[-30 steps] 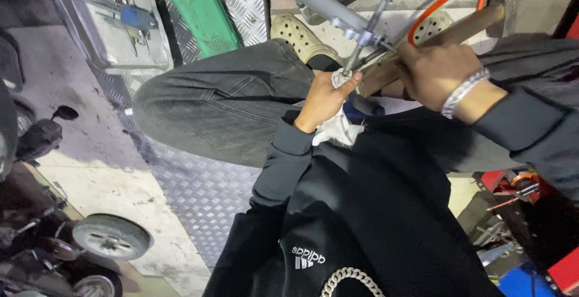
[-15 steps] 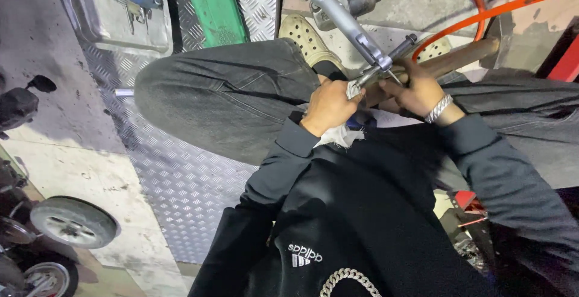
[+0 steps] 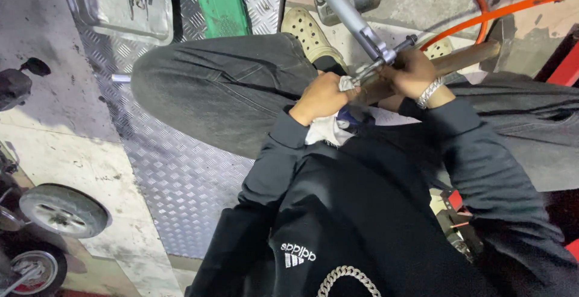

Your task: Disassembling and cleaning a motorcycle front fork using an impact wrench, screwdriver, and cloth

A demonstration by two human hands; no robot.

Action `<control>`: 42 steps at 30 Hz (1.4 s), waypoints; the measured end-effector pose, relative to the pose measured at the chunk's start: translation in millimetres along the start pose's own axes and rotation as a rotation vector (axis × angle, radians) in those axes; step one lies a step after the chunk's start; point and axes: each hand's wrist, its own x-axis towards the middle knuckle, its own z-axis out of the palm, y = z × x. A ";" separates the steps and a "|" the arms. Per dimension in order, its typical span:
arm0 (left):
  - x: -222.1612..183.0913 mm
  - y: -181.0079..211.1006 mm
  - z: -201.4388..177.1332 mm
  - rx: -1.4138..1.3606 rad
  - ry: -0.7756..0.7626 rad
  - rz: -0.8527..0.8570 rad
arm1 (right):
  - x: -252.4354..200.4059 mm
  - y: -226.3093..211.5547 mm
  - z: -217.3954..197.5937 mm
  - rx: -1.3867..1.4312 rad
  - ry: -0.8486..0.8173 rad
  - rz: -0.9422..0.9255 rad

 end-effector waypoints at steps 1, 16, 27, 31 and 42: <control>2.8 -1.0 2.2 0.055 0.025 0.003 | 0.5 0.6 -1.2 -0.068 0.028 -0.033; -19.7 -3.9 -1.6 0.085 0.096 0.077 | 2.8 -4.6 7.2 -0.043 0.073 -0.146; -64.8 -25.1 -13.3 0.127 0.122 0.192 | 9.9 5.7 11.2 -0.009 0.044 -0.127; -83.2 -32.1 -23.7 0.205 0.161 0.192 | 12.3 4.9 9.9 -0.050 0.061 -0.109; -146.5 40.3 -96.1 0.432 0.276 -0.004 | 14.2 -3.4 3.9 -0.050 -0.005 -0.039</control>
